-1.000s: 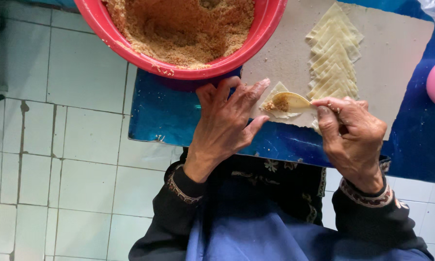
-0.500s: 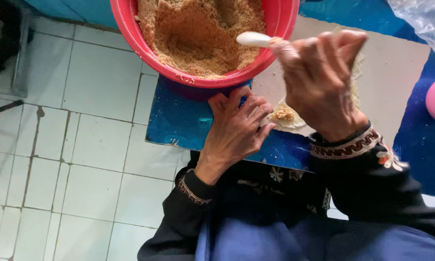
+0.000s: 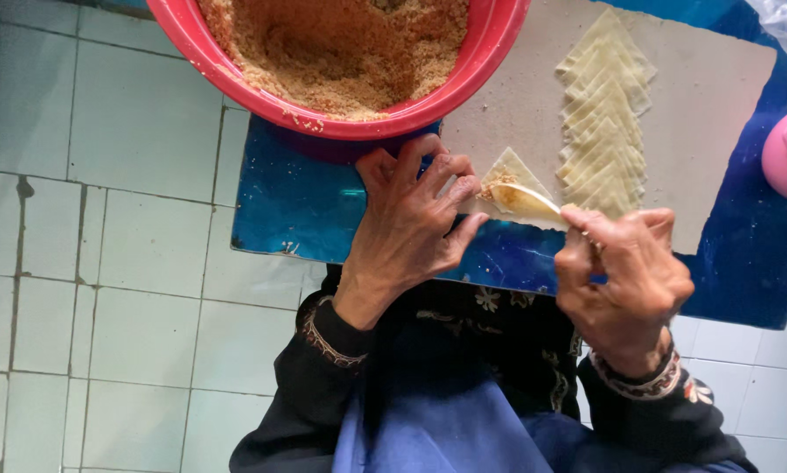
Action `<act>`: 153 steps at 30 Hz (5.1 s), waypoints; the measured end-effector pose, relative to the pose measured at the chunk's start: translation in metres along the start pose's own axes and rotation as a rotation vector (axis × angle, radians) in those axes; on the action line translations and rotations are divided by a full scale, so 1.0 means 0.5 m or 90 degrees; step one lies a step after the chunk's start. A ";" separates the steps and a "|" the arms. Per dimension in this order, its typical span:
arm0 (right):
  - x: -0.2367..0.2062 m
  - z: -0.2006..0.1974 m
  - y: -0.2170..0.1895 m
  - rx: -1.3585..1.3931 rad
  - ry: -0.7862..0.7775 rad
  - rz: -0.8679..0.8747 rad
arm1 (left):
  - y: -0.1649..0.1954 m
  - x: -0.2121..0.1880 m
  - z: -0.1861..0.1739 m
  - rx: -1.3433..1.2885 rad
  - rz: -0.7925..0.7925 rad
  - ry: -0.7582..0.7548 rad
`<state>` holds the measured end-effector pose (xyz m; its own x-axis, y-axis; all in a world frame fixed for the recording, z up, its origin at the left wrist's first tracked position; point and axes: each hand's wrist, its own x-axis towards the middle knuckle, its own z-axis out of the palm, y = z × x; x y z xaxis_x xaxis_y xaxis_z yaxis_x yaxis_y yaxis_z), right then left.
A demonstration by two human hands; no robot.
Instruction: The person folds thin square pastry wrappers into triangular shapes and stacks them on a board. They then take a wrapper, spoon brown filling from a red basin onto it, and fold the wrapper closed around the filling, repeating the process.
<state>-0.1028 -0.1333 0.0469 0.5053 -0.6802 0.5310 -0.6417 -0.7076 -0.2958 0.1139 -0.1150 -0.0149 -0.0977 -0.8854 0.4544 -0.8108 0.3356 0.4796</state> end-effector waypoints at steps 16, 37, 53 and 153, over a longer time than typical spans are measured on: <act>-0.029 0.037 0.013 -0.028 -0.005 -0.039 | 0.002 0.001 0.004 -0.036 -0.016 -0.007; -0.016 0.017 0.078 -0.090 -0.098 -0.143 | 0.004 0.001 0.008 -0.030 -0.018 -0.012; -0.028 0.008 0.085 -0.002 -0.013 -0.021 | 0.003 0.002 0.008 -0.022 -0.009 -0.012; 0.038 0.027 0.125 -0.033 -0.109 -0.144 | 0.042 0.056 0.040 0.088 0.094 -0.026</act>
<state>-0.1256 -0.1929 0.0280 0.7260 -0.5320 0.4357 -0.5279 -0.8372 -0.1427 0.0823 -0.1394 -0.0071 -0.2427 -0.8431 0.4799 -0.8570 0.4181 0.3012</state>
